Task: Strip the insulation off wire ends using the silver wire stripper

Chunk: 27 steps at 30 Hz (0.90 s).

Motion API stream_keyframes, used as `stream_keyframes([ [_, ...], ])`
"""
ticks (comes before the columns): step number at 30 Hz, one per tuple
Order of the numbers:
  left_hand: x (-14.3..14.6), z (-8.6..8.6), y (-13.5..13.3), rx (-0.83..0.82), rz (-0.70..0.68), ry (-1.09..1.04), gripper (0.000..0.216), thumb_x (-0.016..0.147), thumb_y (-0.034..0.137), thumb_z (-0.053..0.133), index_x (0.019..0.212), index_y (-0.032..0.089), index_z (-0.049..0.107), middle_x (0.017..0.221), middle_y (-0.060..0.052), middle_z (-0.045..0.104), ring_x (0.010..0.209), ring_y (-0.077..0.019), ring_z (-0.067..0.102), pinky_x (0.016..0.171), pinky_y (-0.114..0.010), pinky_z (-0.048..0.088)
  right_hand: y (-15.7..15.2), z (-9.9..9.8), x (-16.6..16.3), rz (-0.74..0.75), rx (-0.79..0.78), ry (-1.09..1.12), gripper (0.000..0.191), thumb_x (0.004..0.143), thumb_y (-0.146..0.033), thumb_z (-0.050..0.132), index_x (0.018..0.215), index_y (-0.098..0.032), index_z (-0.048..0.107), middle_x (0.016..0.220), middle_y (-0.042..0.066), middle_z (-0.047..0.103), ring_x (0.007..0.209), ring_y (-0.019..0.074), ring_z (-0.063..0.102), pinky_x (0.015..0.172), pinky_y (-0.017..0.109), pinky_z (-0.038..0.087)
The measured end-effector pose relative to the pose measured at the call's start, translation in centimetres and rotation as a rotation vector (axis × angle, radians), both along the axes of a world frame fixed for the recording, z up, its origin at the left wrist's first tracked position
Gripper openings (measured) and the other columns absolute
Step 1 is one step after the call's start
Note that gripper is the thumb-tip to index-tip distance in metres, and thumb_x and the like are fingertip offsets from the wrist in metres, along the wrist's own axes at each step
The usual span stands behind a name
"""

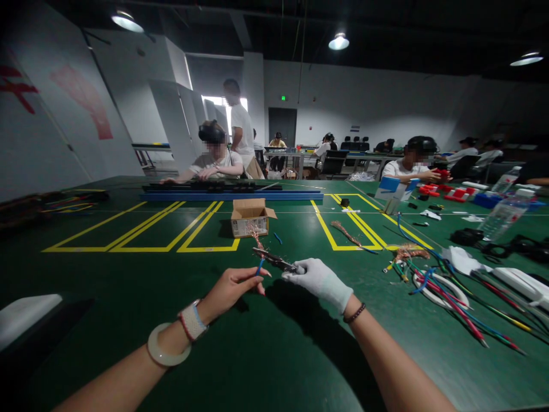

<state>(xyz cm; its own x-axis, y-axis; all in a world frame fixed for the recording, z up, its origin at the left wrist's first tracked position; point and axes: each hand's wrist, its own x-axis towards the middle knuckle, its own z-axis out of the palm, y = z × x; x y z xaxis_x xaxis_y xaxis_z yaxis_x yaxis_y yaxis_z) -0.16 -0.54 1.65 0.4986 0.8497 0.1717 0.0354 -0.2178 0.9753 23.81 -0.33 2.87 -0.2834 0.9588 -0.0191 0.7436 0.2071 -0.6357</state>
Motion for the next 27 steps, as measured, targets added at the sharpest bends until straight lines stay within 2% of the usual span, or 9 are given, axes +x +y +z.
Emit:
stream_keyframes([
  [10,0.0,0.7,-0.4,0.058,0.069,0.005,0.035,0.082,0.04,0.064,0.102,0.013,0.073,0.073,-0.006,0.071,0.073,-0.0205,0.064,0.076,-0.032,0.052,-0.3,0.2,-0.4,-0.028,0.033,-0.072,0.042,0.078,-0.057,0.054,0.072,-0.016,0.063,0.056,-0.005,0.045,0.054,0.0092,0.036,0.049,0.023,0.022],
  [15,0.0,0.7,0.0,0.016,0.077,-0.014,0.035,0.083,0.036,0.064,0.108,0.013,0.07,0.073,-0.005,0.072,0.075,-0.0201,0.065,0.078,-0.031,0.051,-0.2,-0.1,-0.9,-0.058,0.089,-0.098,0.042,0.08,-0.057,0.053,0.076,-0.017,0.066,0.058,-0.003,0.054,0.054,0.0102,0.041,0.049,0.023,0.025],
  [19,-0.1,0.1,0.7,-0.026,0.042,-0.003,0.035,0.085,0.037,0.061,0.11,0.013,0.069,0.074,-0.005,0.072,0.075,-0.0189,0.066,0.076,-0.029,0.05,-0.1,-0.5,-0.9,-0.084,0.161,-0.154,0.032,0.085,-0.048,0.051,0.084,-0.021,0.066,0.072,0.0,0.064,0.064,0.0131,0.053,0.056,0.023,0.033],
  [23,0.0,-0.7,1.1,-0.004,0.025,0.051,0.033,0.087,0.037,0.058,0.106,0.013,0.069,0.075,-0.005,0.073,0.078,-0.0196,0.066,0.079,-0.029,0.048,0.3,-1.4,0.1,-0.081,0.286,-0.289,0.025,0.088,-0.038,0.05,0.101,-0.023,0.064,0.09,0.003,0.065,0.08,0.0154,0.059,0.068,0.023,0.04],
  [27,0.0,-1.1,1.0,0.022,0.052,0.149,0.033,0.089,0.039,0.054,0.104,0.015,0.07,0.078,-0.006,0.074,0.078,-0.0202,0.066,0.075,-0.028,0.048,0.6,-2.4,0.9,-0.12,0.382,-0.352,0.033,0.088,-0.02,0.045,0.119,-0.02,0.057,0.108,0.007,0.063,0.091,0.0161,0.061,0.077,0.024,0.044],
])
